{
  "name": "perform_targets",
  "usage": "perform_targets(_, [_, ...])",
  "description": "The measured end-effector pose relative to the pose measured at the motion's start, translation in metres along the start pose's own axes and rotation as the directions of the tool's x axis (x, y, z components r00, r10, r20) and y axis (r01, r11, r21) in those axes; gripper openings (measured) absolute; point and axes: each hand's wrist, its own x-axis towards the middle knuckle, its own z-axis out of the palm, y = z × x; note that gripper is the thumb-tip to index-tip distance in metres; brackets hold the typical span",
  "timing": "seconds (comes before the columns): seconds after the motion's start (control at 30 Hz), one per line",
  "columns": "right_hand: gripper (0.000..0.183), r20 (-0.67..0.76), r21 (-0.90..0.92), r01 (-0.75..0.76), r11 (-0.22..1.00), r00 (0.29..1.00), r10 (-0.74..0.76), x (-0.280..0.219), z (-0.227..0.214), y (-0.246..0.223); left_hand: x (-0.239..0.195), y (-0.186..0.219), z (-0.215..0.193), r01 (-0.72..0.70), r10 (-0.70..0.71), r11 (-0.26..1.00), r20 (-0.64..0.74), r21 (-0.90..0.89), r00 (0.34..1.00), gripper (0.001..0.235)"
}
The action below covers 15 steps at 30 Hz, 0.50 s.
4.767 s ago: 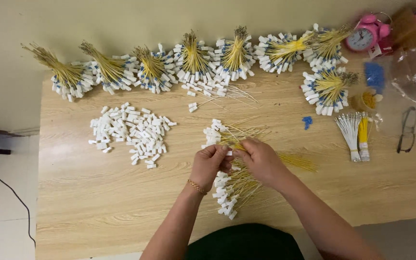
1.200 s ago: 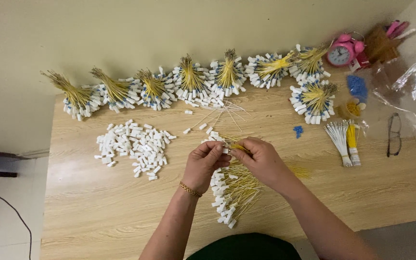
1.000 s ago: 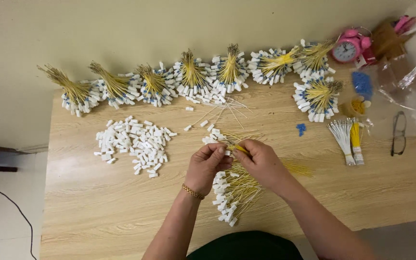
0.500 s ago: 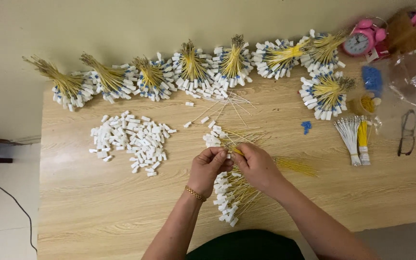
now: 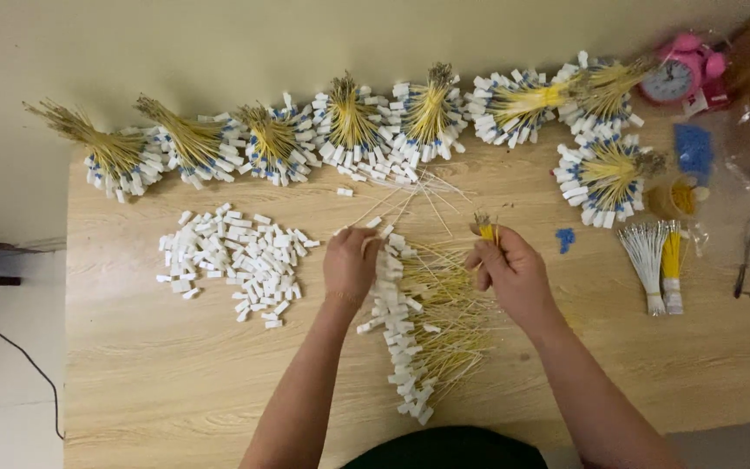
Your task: Assembling small white sleeves onto thin yellow wires and organizing them into bundles
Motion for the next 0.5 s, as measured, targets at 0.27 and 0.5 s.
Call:
perform_targets(0.27, [0.013,0.006,0.09,-0.067,0.994,0.998,0.067,0.009,0.002,0.017,0.045,-0.006,0.025,0.196,-0.304,0.925,0.324,0.325,0.896,0.026])
perform_targets(0.5, [0.015,0.041,0.17,-0.113,0.979,0.993,0.107,0.01,0.015,0.007,0.032,-0.003,0.013,0.11,-0.112,0.993,0.068,0.038,0.991,0.021])
